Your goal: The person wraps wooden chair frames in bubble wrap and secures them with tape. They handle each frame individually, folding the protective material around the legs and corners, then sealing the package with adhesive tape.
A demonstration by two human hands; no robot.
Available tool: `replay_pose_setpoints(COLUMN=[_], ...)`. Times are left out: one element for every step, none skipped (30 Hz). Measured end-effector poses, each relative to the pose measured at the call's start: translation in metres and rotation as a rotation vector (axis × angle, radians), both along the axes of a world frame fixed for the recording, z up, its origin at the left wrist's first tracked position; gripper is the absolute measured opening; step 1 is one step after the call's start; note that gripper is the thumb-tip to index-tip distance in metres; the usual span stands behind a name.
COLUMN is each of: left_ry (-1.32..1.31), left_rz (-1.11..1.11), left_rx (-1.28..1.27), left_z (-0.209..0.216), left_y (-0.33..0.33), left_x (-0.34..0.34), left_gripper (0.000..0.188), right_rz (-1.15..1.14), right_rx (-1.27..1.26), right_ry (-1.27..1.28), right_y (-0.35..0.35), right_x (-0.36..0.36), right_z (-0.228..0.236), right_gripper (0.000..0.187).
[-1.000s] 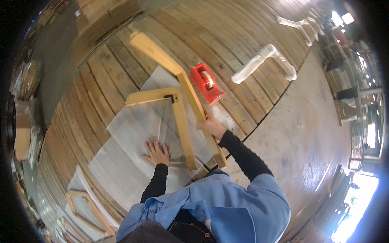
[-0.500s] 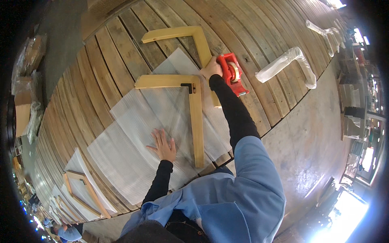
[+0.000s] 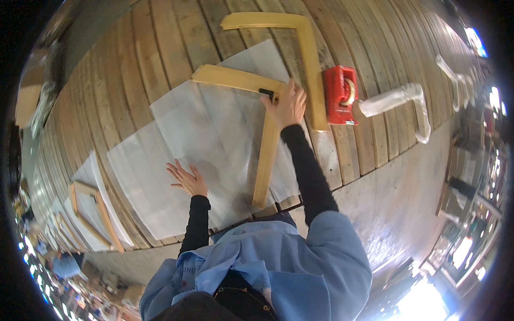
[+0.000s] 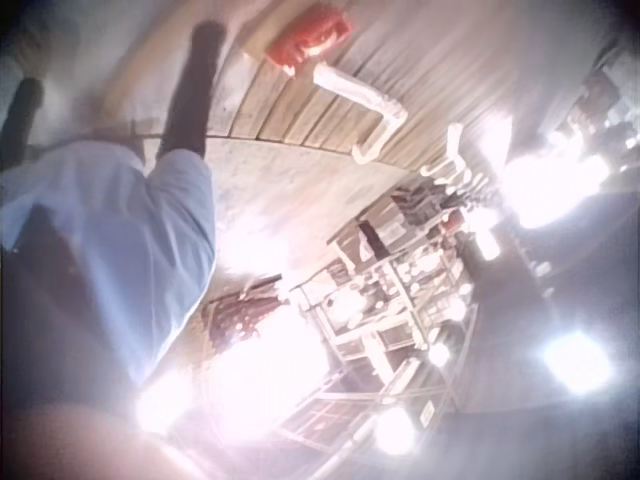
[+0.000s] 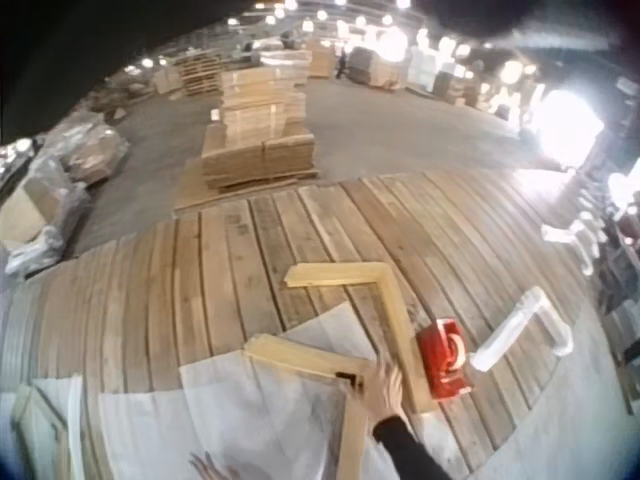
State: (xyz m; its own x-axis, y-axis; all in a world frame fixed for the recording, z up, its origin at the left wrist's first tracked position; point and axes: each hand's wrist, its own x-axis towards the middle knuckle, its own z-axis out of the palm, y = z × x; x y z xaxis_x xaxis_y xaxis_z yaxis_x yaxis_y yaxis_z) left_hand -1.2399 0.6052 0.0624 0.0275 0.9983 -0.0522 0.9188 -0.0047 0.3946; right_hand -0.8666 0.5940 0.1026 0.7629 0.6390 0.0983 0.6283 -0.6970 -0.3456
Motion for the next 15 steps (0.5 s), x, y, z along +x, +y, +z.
replay_pose_setpoints(left_ry=[-0.001,-0.013,-0.002,0.007,0.013,0.011,0.005,-0.001,0.027,0.06,0.093,0.11,0.118,0.124,0.106], left_rz=[0.015,0.012,0.045,0.078,0.112,0.202,0.287,0.374,0.358,0.349,0.338,0.363,0.382,0.393,0.383], left_rx=[0.015,0.028,-0.009,-0.041,-0.071,-0.077,-0.087,-0.099,-0.118,-0.133,-0.144,-0.21,-0.279,-0.351,-0.365], left_z=[-0.002,-0.005,-0.005,-0.004,-0.004,-0.005,-0.008,-0.007,-0.004,-0.003,-0.001,0.003,0.009,0.012,0.008], left_y=[-0.014,-0.027,-0.043,-0.06,-0.07,-0.075,-0.08,-0.086,-0.085,-0.076,-0.064,-0.055,-0.045,-0.038,-0.041], left_x=[-0.011,-0.016,-0.027,-0.039,-0.051,-0.064,-0.081,-0.098,-0.115,-0.135,-0.155,-0.172,-0.185,-0.199,-0.226], left_gripper=[0.064,0.064,0.064,0.064,0.064,0.064,0.064,0.064,0.064,0.064,0.065,0.065,0.066,0.066,0.072], right_rz=[-0.05,-0.147,-0.217,-0.286,-0.291,-0.297,-0.309,-0.305,-0.303,-0.273,-0.279,-0.238,-0.181,-0.121,-0.079], right_rx=[-0.069,-0.104,-0.136,-0.165,-0.216,-0.266,-0.32,-0.291,-0.266,-0.266,-0.295,-0.28,-0.254,-0.284,-0.258], right_ry=[0.139,0.19,0.222,0.253,0.247,0.241,0.233,0.167,0.102,0.05,0.055,-0.003,-0.044,-0.201,-0.128], right_y=[-0.003,-0.013,-0.024,-0.027,-0.024,-0.022,-0.025,-0.027,-0.031,-0.034,-0.034,-0.037,-0.04,-0.049,-0.045], right_x=[-0.026,-0.038,-0.054,-0.065,-0.07,-0.074,-0.075,-0.072,-0.063,-0.058,-0.048,-0.041,-0.032,-0.018,-0.023], right_z=[0.006,-0.009,-0.018,-0.021,-0.019,-0.016,-0.013,-0.015,-0.019,-0.015,-0.01,-0.001,0.01,0.016,0.046], right_gripper=[0.111,0.114,0.109,0.104,0.098,0.092,0.087,0.081,0.076,0.073,0.072,0.072,0.074,0.074,0.076])
